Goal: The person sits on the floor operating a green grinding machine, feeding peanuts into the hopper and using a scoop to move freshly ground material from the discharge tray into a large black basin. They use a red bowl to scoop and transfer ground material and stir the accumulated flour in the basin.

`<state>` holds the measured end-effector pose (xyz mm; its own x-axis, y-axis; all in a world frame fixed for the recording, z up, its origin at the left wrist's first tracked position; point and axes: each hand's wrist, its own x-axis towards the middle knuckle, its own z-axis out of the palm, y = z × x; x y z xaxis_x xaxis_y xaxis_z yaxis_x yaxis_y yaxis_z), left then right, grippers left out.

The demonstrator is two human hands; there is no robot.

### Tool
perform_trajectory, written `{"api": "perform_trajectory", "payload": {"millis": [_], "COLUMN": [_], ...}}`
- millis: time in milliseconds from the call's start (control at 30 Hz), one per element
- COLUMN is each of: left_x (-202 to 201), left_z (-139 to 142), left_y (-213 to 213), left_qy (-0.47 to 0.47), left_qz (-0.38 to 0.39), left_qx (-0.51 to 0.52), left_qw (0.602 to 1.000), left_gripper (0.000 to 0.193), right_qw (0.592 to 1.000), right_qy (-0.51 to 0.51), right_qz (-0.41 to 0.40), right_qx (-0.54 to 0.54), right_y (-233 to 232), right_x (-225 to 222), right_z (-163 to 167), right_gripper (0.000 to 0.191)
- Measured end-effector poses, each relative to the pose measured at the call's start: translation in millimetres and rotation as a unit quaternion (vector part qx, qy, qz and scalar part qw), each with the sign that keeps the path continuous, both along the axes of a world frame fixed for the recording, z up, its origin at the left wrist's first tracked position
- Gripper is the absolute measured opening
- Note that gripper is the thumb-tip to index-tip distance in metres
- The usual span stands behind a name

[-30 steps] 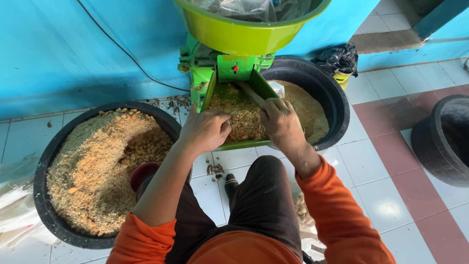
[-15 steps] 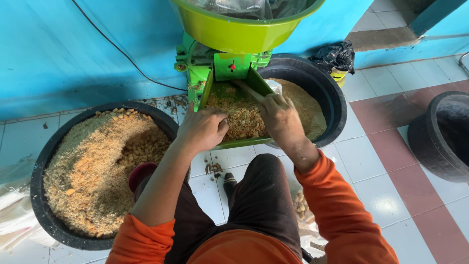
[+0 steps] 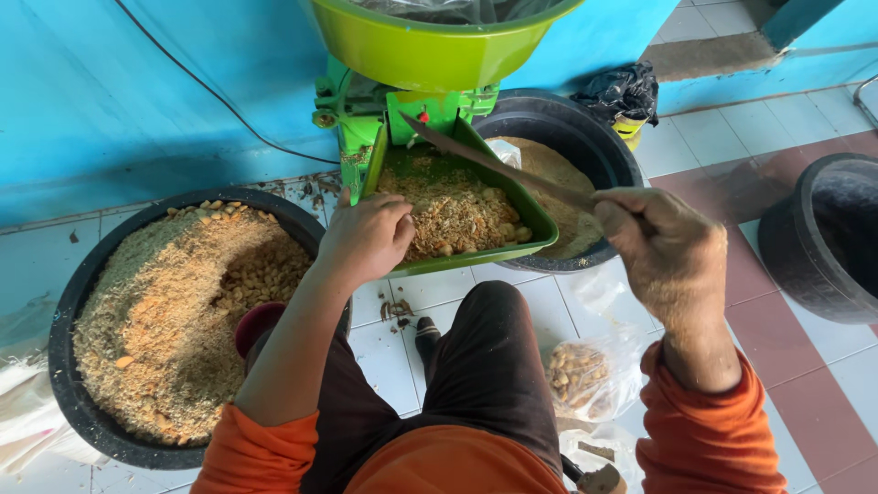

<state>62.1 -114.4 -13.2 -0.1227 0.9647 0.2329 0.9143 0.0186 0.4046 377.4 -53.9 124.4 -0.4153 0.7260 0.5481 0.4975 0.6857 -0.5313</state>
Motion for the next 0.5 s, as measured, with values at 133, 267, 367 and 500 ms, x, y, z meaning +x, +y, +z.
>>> {"api": "perform_trajectory", "payload": {"millis": [133,267,367,500], "left_x": [-3,-5,-4,-5], "left_z": [0,2,6,16], "left_y": [0,-1,-2,-2], "left_qy": [0.000,0.008,0.011,0.027], "left_qz": [0.008,-0.011,0.006,-0.001], "left_qx": [-0.001,0.034,0.006,0.005], "left_qw": [1.000,0.999,1.000,1.000], "left_gripper": [0.029,0.027,0.027,0.027], "right_qw": [0.996,0.983,0.986,0.982], "right_qy": [0.009,0.060,0.095,0.068], "right_qz": [0.043,0.018,0.089,0.089], "right_qx": [-0.080,-0.172,-0.105,-0.150], "right_y": [23,39,42,45], "right_x": [-4,3,8,18], "right_z": [-21,-41,-47,-51], "right_gripper": [0.015,0.016,0.016,0.020]}}
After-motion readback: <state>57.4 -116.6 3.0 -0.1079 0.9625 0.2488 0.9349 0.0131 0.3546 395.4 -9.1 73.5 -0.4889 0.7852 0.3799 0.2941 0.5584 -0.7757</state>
